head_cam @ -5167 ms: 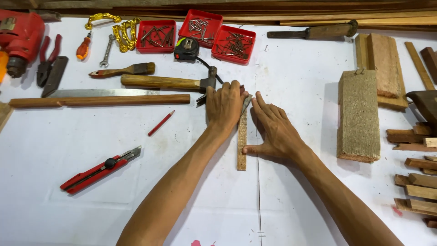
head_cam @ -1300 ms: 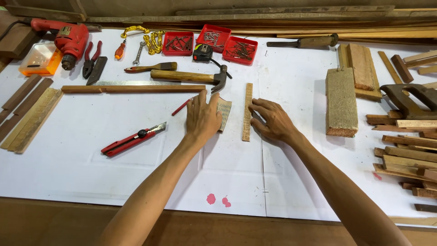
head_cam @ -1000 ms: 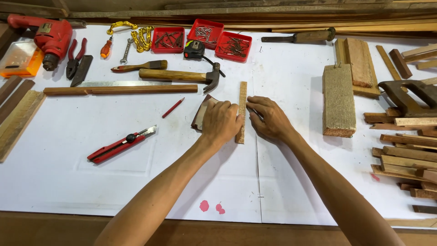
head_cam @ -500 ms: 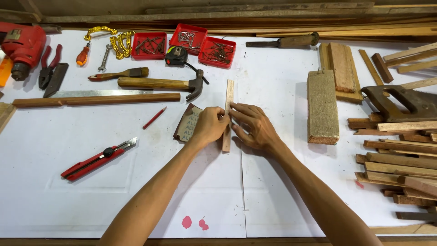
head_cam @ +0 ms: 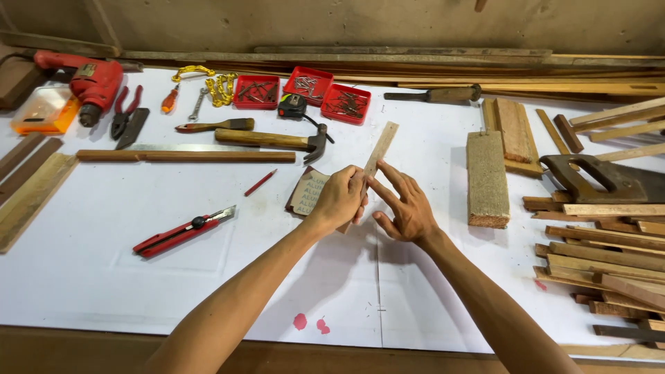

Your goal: Measuring and cutting thin strips of wood with a utility knife on a workbench.

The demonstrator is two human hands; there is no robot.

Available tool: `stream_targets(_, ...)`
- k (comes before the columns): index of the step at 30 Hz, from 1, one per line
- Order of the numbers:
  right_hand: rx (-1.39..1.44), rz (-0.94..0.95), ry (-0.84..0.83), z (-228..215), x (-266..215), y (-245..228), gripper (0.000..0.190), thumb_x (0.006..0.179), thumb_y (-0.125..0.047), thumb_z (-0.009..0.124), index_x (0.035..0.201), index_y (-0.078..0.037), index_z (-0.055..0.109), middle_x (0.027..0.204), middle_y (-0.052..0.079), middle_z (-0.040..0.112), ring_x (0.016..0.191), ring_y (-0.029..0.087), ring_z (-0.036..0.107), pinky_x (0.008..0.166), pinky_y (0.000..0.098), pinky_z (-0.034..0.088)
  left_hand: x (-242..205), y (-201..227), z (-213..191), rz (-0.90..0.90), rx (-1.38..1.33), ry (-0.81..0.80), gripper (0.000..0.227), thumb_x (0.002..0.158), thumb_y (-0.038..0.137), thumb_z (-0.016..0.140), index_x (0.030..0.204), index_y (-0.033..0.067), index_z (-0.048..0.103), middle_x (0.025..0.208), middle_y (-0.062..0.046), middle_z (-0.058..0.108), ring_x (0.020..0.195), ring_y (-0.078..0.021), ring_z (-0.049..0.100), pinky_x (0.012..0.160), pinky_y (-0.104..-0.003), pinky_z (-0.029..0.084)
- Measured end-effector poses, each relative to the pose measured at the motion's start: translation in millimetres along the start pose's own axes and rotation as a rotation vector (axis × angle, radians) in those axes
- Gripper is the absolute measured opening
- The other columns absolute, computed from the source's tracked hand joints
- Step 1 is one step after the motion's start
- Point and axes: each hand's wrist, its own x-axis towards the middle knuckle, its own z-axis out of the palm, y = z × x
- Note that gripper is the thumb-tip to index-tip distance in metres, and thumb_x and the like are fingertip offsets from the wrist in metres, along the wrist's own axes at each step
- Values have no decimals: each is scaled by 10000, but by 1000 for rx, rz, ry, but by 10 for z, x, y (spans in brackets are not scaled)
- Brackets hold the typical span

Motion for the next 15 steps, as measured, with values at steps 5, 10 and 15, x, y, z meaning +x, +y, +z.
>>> stream_targets(5, -20, -98, -62, 146, 608, -302, 577, 1020, -414, 553, 1550, -204, 460, 1607, 183, 389, 1449, 380, 441, 1164, 514, 403, -107, -84, -548, 119, 233, 269, 364, 1079, 291, 406, 944, 21, 610, 642, -91, 628, 540, -180, 603, 532, -363, 495)
stream_targets(10, 36, -182, -86, 572, 1325, -789, 579, 1003, -389, 578, 1544, -209, 476, 1595, 168, 408, 1465, 384, 412, 1173, 520, 385, -526, 43, -1373, 129, 368, 461, 365, 1047, 303, 414, 925, 28, 622, 623, -103, 640, 563, -236, 658, 596, -406, 530)
stream_targets(15, 144, -331, -149, 994, 1836, -1382, 587, 983, -363, 626, 1533, -218, 483, 1564, 141, 438, 1444, 393, 438, 1116, 522, 408, -1251, 126, -1973, 12, 400, 664, 338, 1017, 275, 452, 1013, 30, 684, 639, -134, 663, 620, -262, 694, 623, -417, 530)
